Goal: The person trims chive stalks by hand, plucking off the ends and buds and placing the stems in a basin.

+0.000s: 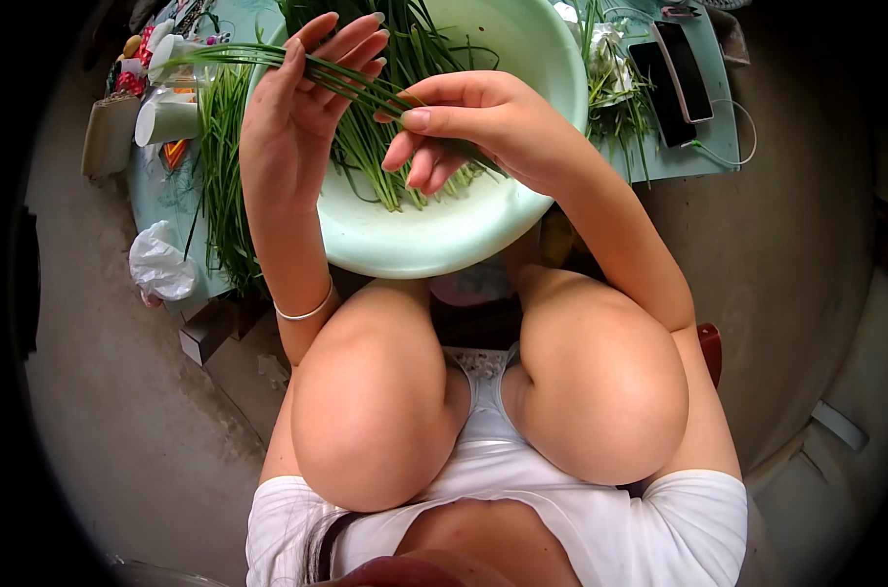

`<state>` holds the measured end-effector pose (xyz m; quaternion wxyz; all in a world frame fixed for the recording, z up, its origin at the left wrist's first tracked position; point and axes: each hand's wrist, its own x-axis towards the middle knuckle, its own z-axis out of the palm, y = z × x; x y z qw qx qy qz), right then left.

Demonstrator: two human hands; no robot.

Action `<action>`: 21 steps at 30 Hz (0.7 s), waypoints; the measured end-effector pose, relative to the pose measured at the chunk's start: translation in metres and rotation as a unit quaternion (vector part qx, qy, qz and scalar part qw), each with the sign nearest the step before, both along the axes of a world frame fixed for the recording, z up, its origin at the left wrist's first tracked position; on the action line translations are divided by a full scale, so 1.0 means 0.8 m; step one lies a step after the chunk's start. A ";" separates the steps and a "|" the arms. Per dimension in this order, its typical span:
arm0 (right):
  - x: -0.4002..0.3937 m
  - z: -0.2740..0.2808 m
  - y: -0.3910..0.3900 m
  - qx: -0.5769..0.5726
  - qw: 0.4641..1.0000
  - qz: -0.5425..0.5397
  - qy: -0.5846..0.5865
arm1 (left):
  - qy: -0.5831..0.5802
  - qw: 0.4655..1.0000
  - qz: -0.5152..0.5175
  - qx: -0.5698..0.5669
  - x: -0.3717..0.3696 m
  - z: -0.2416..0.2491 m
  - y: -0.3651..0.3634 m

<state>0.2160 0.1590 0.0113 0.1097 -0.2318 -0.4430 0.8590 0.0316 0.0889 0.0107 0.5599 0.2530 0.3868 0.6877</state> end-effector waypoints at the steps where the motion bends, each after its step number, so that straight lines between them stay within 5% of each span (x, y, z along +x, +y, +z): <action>1: -0.001 -0.001 -0.001 -0.001 1.000 -0.001 0.000 | 0.000 1.000 -0.001 -0.001 0.002 0.000 0.000; 5: -0.003 -0.002 0.001 0.017 1.000 -0.013 0.018 | 0.024 0.999 -0.026 -0.001 0.023 -0.007 -0.002; 7: -0.003 -0.001 0.001 0.027 0.999 -0.008 0.016 | 0.055 0.988 -0.146 -0.022 0.026 -0.017 -0.006; 21: 0.013 -0.002 0.010 -0.022 1.000 0.011 0.003 | -0.020 0.998 -0.063 -0.021 0.025 -0.020 -0.003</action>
